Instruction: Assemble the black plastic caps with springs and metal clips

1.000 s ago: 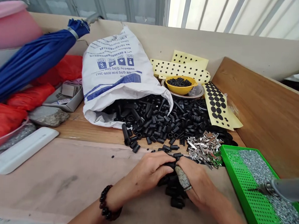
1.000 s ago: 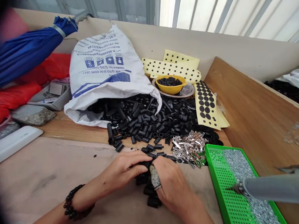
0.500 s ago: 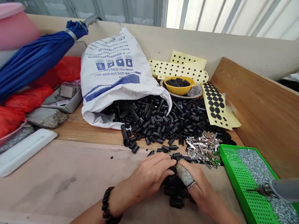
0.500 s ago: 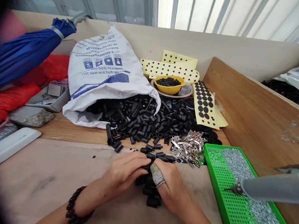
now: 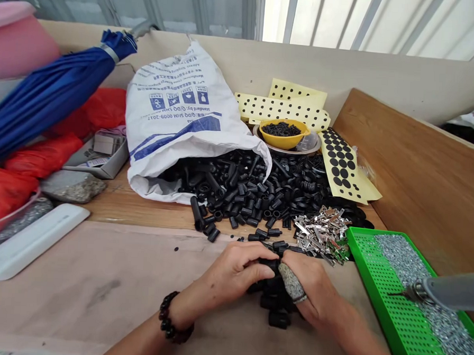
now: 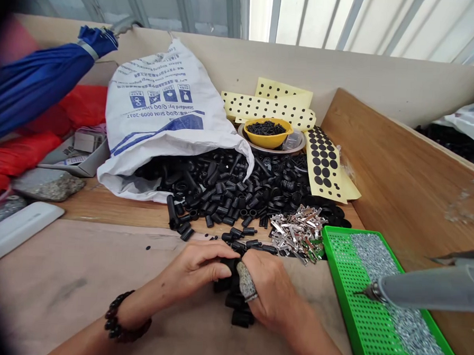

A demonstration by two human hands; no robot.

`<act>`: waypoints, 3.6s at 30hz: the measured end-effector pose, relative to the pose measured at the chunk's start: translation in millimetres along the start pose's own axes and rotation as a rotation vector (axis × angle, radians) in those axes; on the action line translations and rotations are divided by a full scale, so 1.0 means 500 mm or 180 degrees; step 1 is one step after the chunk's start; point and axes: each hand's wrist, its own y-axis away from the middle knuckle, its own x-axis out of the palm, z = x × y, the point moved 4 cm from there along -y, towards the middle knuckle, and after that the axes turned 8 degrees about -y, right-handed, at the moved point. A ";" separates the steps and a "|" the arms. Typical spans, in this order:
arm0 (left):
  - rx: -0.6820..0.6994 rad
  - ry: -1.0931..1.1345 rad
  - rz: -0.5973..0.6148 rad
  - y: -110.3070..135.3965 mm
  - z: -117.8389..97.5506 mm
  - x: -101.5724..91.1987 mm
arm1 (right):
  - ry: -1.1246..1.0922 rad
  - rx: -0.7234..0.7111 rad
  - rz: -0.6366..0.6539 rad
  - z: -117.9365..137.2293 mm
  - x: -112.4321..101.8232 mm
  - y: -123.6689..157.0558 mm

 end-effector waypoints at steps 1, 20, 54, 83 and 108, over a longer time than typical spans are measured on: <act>0.0039 -0.0021 -0.0049 -0.001 -0.001 -0.001 | -0.0096 0.0122 -0.0017 0.001 -0.001 0.001; 0.0611 -0.0492 -0.0340 0.008 -0.012 0.007 | -0.0128 0.0347 -0.0221 0.007 0.002 0.009; 0.0928 -0.0776 -0.0686 0.019 -0.030 0.007 | -0.1606 0.1222 -0.0373 -0.028 0.031 0.032; -0.2137 0.3031 0.0299 0.016 0.029 0.063 | 0.0565 -0.0518 0.0116 0.005 0.003 0.016; -0.1969 0.2703 -0.0185 0.019 0.018 0.068 | 0.0047 -0.0120 -0.0176 0.004 0.013 0.023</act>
